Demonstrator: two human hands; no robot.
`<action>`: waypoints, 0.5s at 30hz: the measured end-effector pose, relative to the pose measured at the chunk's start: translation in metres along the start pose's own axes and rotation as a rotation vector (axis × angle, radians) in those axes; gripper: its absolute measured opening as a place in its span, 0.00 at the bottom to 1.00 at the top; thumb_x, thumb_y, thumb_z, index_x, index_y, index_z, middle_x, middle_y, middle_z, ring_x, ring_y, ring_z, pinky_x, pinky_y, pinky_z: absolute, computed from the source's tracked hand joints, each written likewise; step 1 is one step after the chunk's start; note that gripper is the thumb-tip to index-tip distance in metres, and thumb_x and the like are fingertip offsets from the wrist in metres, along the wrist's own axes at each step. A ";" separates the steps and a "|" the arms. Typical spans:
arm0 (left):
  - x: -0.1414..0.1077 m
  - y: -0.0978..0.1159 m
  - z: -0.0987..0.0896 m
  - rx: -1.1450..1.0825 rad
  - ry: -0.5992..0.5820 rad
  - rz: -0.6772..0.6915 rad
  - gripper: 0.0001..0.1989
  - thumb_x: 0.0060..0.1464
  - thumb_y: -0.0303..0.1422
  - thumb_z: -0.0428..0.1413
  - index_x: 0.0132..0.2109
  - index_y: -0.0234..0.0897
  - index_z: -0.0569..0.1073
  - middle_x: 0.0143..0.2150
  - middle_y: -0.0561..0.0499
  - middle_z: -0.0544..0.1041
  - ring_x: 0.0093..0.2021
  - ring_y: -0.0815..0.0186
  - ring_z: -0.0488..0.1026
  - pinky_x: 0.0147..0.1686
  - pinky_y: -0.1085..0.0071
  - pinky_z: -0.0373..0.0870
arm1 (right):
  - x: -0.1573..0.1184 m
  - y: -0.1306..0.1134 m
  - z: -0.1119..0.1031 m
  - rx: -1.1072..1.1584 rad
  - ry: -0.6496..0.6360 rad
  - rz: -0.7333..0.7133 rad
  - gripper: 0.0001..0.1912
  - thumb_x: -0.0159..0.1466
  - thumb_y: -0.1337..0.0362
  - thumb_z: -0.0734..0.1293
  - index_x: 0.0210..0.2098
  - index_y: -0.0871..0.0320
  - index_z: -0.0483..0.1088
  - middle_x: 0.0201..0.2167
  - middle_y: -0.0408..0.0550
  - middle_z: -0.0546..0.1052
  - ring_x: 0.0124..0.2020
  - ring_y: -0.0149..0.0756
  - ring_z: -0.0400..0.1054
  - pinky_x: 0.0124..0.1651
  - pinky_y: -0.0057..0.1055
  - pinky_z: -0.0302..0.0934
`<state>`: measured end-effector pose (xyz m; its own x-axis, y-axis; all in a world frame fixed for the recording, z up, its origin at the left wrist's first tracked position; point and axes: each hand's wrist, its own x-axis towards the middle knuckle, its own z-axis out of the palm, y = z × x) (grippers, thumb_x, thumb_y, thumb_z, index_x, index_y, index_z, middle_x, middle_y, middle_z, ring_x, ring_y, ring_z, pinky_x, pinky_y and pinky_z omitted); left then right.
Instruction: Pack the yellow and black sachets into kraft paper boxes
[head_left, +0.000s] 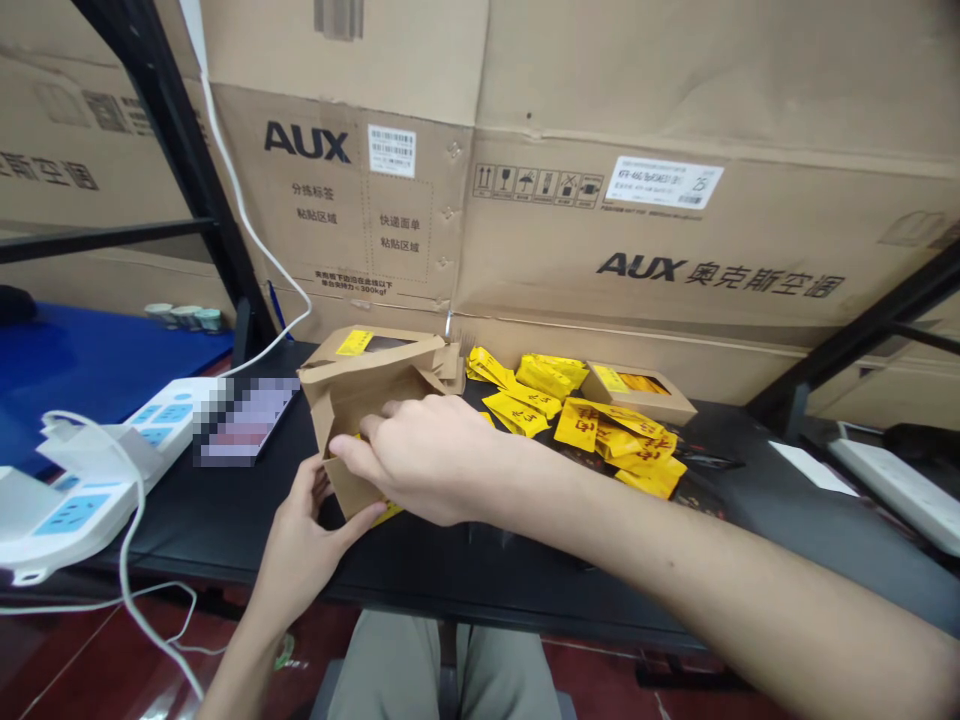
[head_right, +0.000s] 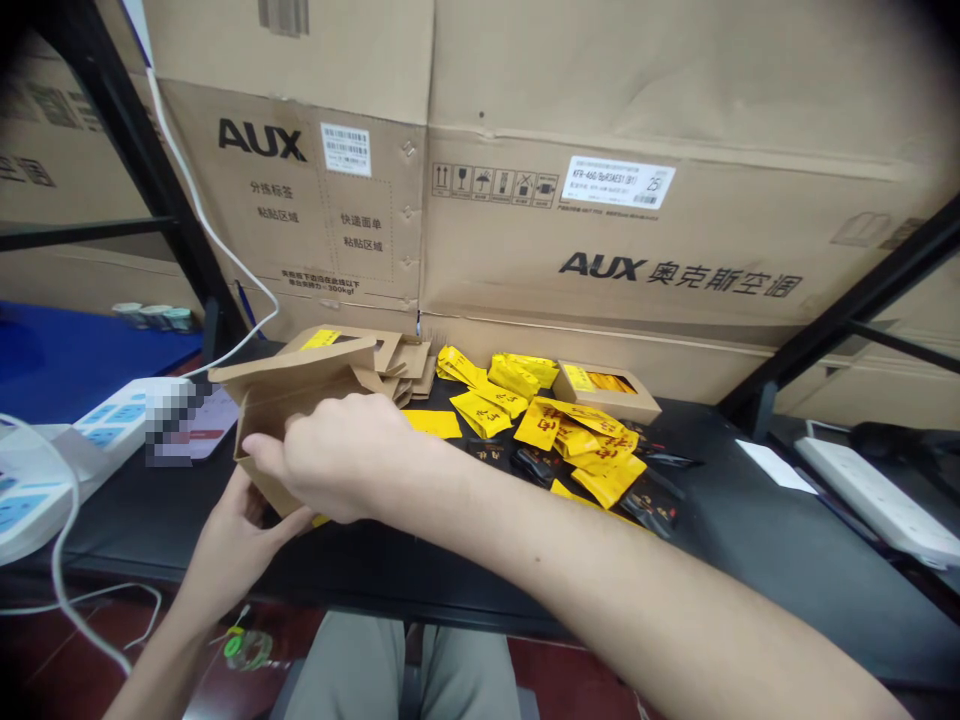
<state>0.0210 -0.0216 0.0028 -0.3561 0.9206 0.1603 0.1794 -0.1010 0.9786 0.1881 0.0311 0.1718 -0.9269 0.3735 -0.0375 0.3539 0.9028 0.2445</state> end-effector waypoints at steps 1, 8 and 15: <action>0.000 0.000 0.000 0.002 0.000 0.006 0.36 0.42 0.45 0.73 0.56 0.41 0.71 0.58 0.42 0.81 0.59 0.47 0.79 0.60 0.51 0.77 | 0.000 0.000 0.001 0.004 0.005 -0.001 0.15 0.72 0.65 0.61 0.57 0.57 0.69 0.44 0.52 0.79 0.42 0.51 0.78 0.35 0.42 0.70; 0.000 -0.001 -0.001 0.023 -0.005 0.017 0.35 0.43 0.44 0.73 0.56 0.42 0.71 0.58 0.44 0.81 0.59 0.48 0.79 0.59 0.52 0.78 | -0.006 -0.001 0.008 0.001 0.081 0.019 0.15 0.72 0.63 0.63 0.57 0.54 0.70 0.43 0.50 0.79 0.39 0.46 0.76 0.30 0.33 0.62; 0.001 -0.004 -0.001 0.025 0.004 -0.020 0.34 0.43 0.45 0.73 0.55 0.42 0.70 0.56 0.44 0.82 0.57 0.48 0.81 0.55 0.53 0.81 | -0.014 0.003 0.032 0.046 0.481 0.157 0.22 0.78 0.57 0.53 0.42 0.57 0.77 0.33 0.47 0.80 0.34 0.36 0.73 0.34 0.32 0.56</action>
<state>0.0187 -0.0208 -0.0013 -0.3633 0.9208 0.1418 0.1952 -0.0736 0.9780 0.2059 0.0356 0.1417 -0.8111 0.3744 0.4494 0.4883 0.8564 0.1678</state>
